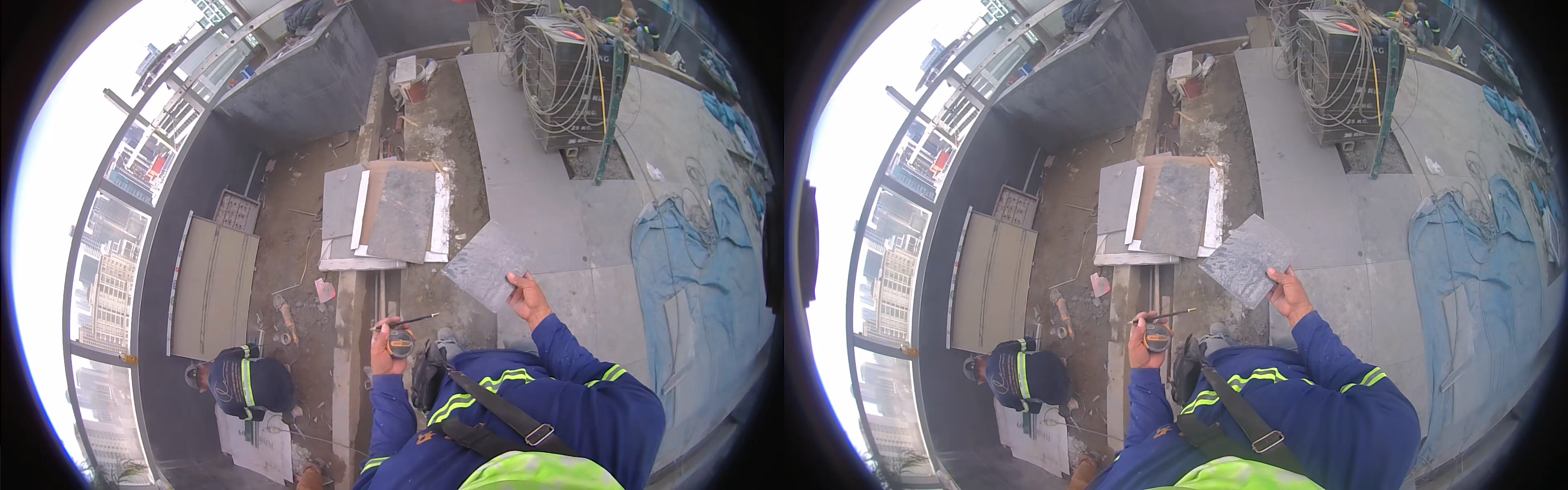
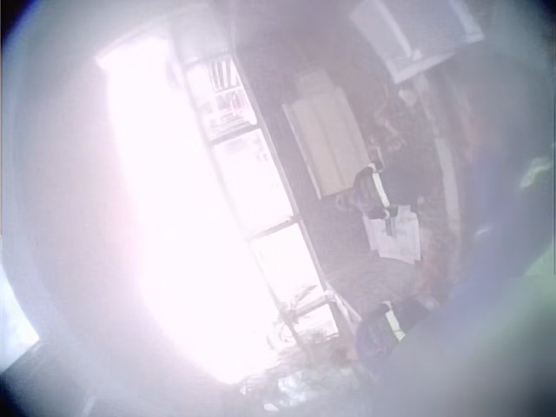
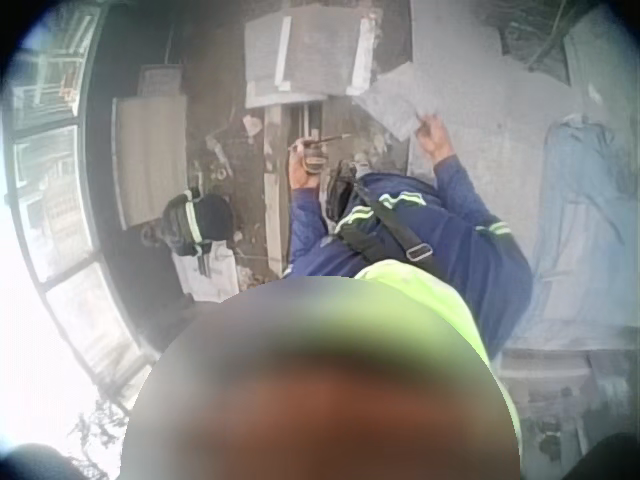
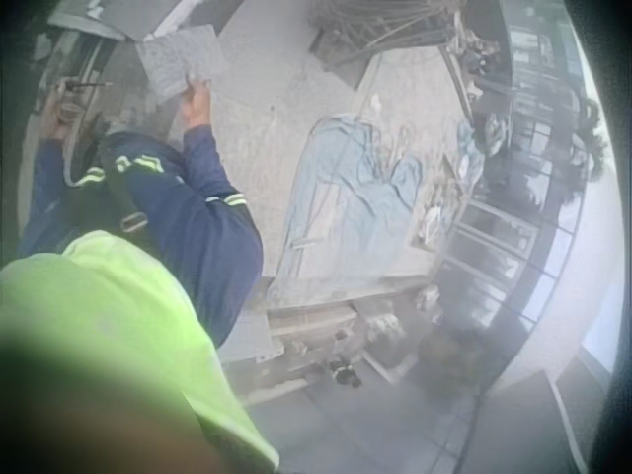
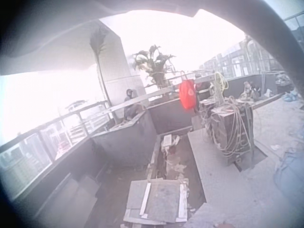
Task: The person measures and marks stone tiles on a construction site using a tape measure and a marker. They coordinate with a coworker to align measurements and mark cut lines on the tiles.
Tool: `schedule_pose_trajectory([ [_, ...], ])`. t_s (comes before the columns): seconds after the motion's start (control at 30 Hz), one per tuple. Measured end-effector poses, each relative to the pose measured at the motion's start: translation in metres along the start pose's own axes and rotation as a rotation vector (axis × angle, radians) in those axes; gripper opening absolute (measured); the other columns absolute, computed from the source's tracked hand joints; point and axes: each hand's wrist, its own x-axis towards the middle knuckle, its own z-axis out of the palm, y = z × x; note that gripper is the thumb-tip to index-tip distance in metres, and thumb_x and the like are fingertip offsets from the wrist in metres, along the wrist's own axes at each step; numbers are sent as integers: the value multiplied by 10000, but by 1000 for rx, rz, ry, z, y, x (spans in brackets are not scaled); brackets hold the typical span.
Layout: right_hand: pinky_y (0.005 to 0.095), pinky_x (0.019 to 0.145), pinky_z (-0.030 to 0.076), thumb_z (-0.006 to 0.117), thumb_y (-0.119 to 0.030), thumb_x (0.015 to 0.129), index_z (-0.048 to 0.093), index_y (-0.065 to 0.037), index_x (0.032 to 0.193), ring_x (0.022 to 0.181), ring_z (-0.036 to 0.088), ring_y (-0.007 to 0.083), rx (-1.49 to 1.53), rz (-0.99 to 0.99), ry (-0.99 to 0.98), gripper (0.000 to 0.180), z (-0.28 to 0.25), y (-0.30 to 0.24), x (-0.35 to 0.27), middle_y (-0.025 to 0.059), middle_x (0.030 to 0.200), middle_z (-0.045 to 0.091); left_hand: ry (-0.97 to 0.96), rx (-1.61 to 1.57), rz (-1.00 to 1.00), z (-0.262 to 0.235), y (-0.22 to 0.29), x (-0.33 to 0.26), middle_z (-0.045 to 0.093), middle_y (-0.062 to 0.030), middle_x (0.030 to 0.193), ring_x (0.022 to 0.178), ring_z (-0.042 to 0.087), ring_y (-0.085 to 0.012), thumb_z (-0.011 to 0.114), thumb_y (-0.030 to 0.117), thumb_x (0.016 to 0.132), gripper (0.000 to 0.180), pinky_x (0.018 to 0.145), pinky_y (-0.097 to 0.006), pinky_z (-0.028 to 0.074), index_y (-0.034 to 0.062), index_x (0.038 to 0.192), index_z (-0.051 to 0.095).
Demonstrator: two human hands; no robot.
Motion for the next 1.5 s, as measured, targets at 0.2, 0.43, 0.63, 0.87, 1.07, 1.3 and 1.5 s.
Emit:
schedule_pose_trajectory([
  [0.2, 456, 1032, 557, 688, -18, 931, 629, -28, 1230, 1107, 706, 274, 22, 169, 274, 305, 17, -13, 113, 119, 1195, 715, -76, -22, -176, 22, 36, 180, 671, -140, 1294, 1050, 704, -272, 655, 168, 1054, 210, 853, -419, 627, 72, 1240, 651],
  [0.43, 432, 998, 553, 718, -46, 927, 667, -12, 1134, 1099, 712, 261, 88, 140, 160, 216, 39, -30, 334, 105, 1124, 742, -124, 25, -342, 58, 3, 394, 678, -136, 1311, 1041, 704, -234, 690, 119, 1027, 196, 858, -388, 615, 52, 1211, 676],
  [0.63, 432, 986, 569, 717, -64, 957, 641, -22, 1271, 1091, 724, 242, -35, 170, 115, 326, 142, -87, 573, 91, 1193, 736, 26, 81, -402, 136, 17, 595, 721, -99, 1152, 968, 702, -200, 720, 123, 1015, 211, 842, -344, 595, 69, 1214, 678],
  [0.87, 436, 918, 587, 787, -149, 919, 620, -23, 1328, 1067, 721, 219, -511, -26, 31, 460, 288, -208, 805, 106, 1208, 721, 130, -3, -294, 200, 55, 765, 710, -64, 1081, 944, 689, -162, 699, 150, 1039, 198, 815, -328, 584, 102, 1229, 674],
  [1.07, 339, 869, 569, 805, -176, 903, 676, 33, 1254, 983, 707, 168, -1037, -373, -115, 428, 392, -315, 1059, 104, 1132, 748, 119, -54, -136, 207, 59, 934, 697, -66, 1094, 965, 684, -172, 694, 141, 1032, 223, 832, -343, 590, 86, 1246, 667],
  [1.3, 462, 937, 527, 765, -357, 898, 672, -9, 1239, 1094, 716, 394, -1892, -835, -231, 496, 556, -384, 1307, 222, 1134, 747, 277, -6, -70, 240, 56, 1125, 712, -55, 1084, 993, 676, -145, 697, 131, 1024, 221, 883, -294, 534, 59, 1232, 683],
  [1.5, 520, 991, 515, 743, -378, 923, 658, -118, 1345, 1191, 690, 408, -2070, -835, -313, 503, 713, -381, 1442, 200, 1236, 745, 374, -52, 47, 261, 112, 1224, 716, -52, 1058, 943, 681, -139, 688, 133, 1033, 196, 839, -296, 548, 72, 1218, 689],
])
